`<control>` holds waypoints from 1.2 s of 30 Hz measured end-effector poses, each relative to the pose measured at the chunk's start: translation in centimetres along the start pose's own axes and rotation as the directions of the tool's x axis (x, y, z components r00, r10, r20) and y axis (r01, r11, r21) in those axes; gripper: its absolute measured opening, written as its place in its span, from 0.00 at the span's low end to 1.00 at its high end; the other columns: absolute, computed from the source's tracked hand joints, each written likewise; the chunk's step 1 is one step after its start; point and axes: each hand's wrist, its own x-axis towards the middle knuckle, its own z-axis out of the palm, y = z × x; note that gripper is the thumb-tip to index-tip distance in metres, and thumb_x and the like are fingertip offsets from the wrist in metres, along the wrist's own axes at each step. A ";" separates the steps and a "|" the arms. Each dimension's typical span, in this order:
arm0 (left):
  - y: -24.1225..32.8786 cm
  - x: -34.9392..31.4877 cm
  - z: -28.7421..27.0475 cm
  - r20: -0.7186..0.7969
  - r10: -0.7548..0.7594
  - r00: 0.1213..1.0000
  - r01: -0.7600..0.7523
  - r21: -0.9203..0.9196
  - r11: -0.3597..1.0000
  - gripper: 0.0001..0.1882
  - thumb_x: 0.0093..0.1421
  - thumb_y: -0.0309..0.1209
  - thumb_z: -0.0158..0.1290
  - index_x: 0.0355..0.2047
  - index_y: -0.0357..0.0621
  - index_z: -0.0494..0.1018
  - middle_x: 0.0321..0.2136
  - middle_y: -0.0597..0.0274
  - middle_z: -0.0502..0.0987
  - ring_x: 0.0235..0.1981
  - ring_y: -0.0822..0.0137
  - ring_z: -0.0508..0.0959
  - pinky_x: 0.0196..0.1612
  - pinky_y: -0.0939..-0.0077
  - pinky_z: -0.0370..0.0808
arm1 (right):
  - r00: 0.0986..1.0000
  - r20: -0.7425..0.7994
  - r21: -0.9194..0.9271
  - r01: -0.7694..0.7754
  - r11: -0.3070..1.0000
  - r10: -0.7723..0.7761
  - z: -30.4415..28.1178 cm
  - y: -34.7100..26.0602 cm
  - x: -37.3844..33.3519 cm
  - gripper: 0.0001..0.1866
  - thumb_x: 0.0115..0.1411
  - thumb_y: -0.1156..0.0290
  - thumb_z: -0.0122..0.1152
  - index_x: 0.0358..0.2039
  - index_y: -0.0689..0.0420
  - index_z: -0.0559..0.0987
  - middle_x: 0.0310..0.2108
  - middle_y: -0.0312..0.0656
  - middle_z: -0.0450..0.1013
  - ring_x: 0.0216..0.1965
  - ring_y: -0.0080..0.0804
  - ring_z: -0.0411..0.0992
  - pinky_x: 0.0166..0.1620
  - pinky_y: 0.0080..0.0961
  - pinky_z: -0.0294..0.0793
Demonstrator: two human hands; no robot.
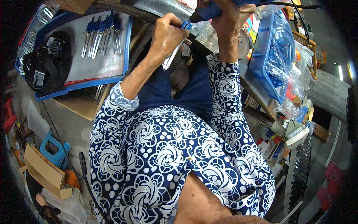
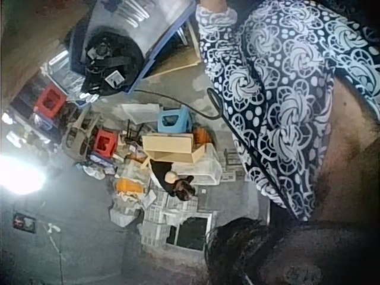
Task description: Assembling small electronic components and parts using a handheld tool at a workbench.
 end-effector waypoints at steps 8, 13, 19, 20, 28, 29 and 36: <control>-0.1 -0.2 -0.2 -0.003 0.010 1.000 -0.010 -0.025 1.000 0.10 0.46 0.19 0.54 0.28 0.35 0.64 0.16 0.49 0.74 0.09 0.71 0.70 0.08 0.82 0.64 | 0.999 0.016 0.064 -0.052 0.997 0.051 0.5 0.5 -0.5 0.08 0.42 0.79 0.63 0.22 0.63 0.71 0.13 0.39 0.68 0.12 0.24 0.66 0.15 0.19 0.65; 0.3 -0.1 -0.3 0.029 0.022 0.999 -0.023 0.023 0.999 0.11 0.46 0.19 0.54 0.28 0.34 0.63 0.17 0.49 0.74 0.12 0.69 0.72 0.09 0.81 0.66 | 0.990 0.084 -0.079 -0.107 0.991 0.114 0.4 -0.6 -0.2 0.09 0.41 0.78 0.63 0.22 0.62 0.71 0.14 0.39 0.68 0.12 0.24 0.66 0.15 0.18 0.65; 0.7 -1.9 -2.4 0.022 0.034 0.999 -0.035 0.047 0.998 0.11 0.47 0.21 0.52 0.31 0.34 0.64 0.18 0.54 0.73 0.15 0.69 0.73 0.13 0.79 0.69 | 0.727 0.541 -0.390 0.662 0.640 -0.423 -3.6 3.1 -0.1 0.14 0.47 0.76 0.53 0.37 0.58 0.68 0.22 0.42 0.69 0.21 0.27 0.64 0.32 0.25 0.65; 1.5 -3.3 -4.2 0.021 -0.004 1.000 0.003 0.066 0.998 0.11 0.48 0.23 0.51 0.32 0.34 0.64 0.20 0.54 0.74 0.15 0.70 0.73 0.14 0.80 0.69 | 0.620 0.491 -0.342 0.783 0.520 -0.612 -2.2 4.4 -0.2 0.15 0.47 0.76 0.53 0.38 0.58 0.68 0.22 0.42 0.68 0.22 0.28 0.64 0.32 0.24 0.65; 5.3 -5.9 -14.5 -0.141 0.042 0.989 -0.003 0.263 0.965 0.13 0.52 0.33 0.52 0.32 0.36 0.70 0.20 0.62 0.73 0.14 0.78 0.70 0.14 0.85 0.66 | 0.988 0.124 0.521 -0.143 0.842 0.091 0.8 -4.5 -2.1 0.15 0.49 0.73 0.47 0.40 0.54 0.65 0.24 0.46 0.63 0.25 0.31 0.61 0.34 0.30 0.61; 6.2 -5.9 -15.6 -0.253 0.075 0.964 0.022 0.361 0.932 0.12 0.52 0.33 0.52 0.31 0.36 0.71 0.21 0.62 0.73 0.15 0.78 0.70 0.16 0.85 0.66 | 0.985 0.153 0.508 -0.144 0.849 0.076 0.5 -4.6 -2.0 0.13 0.49 0.71 0.48 0.38 0.54 0.67 0.25 0.45 0.64 0.25 0.30 0.61 0.34 0.29 0.59; 2.3 -1.3 -25.6 -0.402 0.335 0.852 0.026 0.672 0.740 0.14 0.48 0.35 0.49 0.27 0.33 0.73 0.22 0.48 0.75 0.26 0.56 0.75 0.31 0.65 0.69 | 0.987 0.141 0.537 -0.140 0.832 0.076 0.8 -5.5 -2.0 0.14 0.49 0.73 0.48 0.39 0.54 0.65 0.23 0.46 0.64 0.23 0.30 0.61 0.33 0.30 0.59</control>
